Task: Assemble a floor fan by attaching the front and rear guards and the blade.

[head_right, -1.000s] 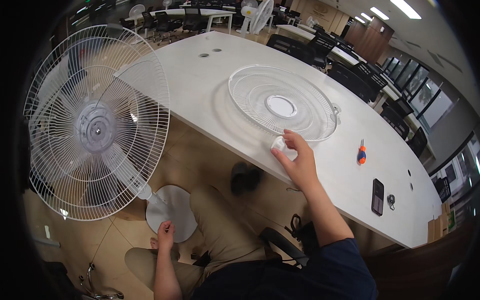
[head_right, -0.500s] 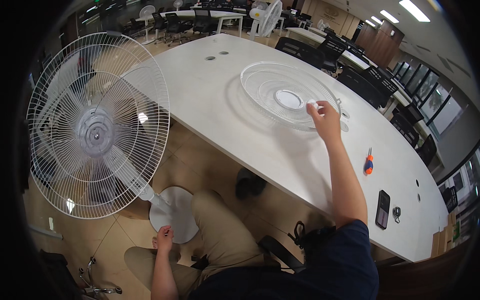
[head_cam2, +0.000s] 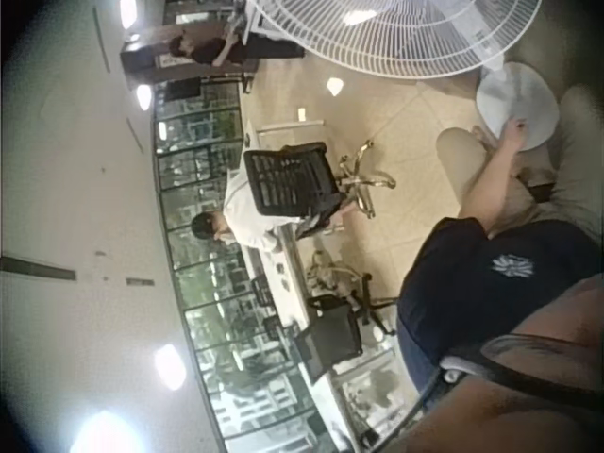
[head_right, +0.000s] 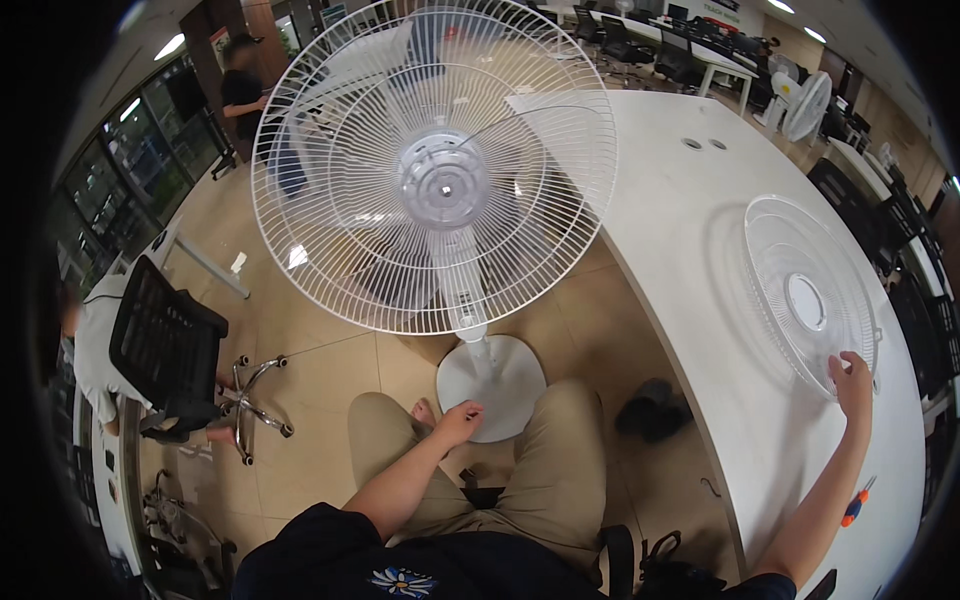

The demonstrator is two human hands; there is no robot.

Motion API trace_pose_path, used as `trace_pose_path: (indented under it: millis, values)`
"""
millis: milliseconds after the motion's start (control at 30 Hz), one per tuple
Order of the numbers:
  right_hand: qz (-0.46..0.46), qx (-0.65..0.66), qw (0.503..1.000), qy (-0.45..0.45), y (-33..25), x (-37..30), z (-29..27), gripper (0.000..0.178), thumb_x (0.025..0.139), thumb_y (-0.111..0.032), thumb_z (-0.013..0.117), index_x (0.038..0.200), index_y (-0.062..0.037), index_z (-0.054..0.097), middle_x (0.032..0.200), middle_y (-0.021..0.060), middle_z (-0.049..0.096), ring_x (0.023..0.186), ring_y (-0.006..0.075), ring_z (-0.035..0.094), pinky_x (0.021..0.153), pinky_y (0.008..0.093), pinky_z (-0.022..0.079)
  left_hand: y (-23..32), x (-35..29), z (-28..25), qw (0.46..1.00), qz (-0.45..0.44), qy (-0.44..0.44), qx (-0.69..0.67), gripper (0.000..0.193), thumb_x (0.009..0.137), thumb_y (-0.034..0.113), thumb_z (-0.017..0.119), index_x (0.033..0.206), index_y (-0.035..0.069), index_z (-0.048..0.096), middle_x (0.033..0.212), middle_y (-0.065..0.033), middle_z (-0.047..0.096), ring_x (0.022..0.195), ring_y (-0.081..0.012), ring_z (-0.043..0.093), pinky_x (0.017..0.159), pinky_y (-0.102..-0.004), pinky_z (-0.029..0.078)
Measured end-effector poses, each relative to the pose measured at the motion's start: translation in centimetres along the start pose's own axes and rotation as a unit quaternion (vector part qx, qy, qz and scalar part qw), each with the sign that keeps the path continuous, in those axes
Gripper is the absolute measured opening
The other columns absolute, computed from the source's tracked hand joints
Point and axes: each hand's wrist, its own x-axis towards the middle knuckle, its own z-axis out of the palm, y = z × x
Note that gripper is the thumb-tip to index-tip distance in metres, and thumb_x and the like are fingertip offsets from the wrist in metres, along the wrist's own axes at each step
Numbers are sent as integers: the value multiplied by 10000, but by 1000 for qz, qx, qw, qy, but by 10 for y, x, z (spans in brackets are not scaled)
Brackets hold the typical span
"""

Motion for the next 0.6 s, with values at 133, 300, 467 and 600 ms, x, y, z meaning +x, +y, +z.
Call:
trace_pose_path:
  millis: [133,300,467,600]
  values:
    - [-11,-20,1000,-7,1,5,0,428,931,-299,729,1196,35,691,737,117,669,646,201,625,627,362,489,5,-5,-6,1000,-3,1,-23,336,956,208,671,1245,37,662,1127,-163,741,999,-276,714,895,-369,552]
    - [-78,-58,992,82,-83,-22,-28,347,929,-225,724,1172,20,685,857,145,692,770,259,666,720,372,518,21,-8,-14,999,5,8,-40,334,965,199,669,1257,38,655,1132,-160,739,1006,-271,711,905,-365,547]
    - [-296,123,934,155,-236,-87,3,251,875,-43,749,1117,-19,688,989,128,698,888,259,690,779,355,524,14,-4,-22,998,9,16,-62,335,968,204,667,1258,38,656,1153,-167,735,1023,-278,710,914,-371,546]
    - [-475,117,863,123,-359,-147,40,446,765,-72,828,1189,-65,686,1210,155,686,1128,364,655,952,438,535,12,1,-18,999,20,8,-47,338,965,211,668,1257,42,657,1149,-164,737,1031,-287,711,908,-380,548]
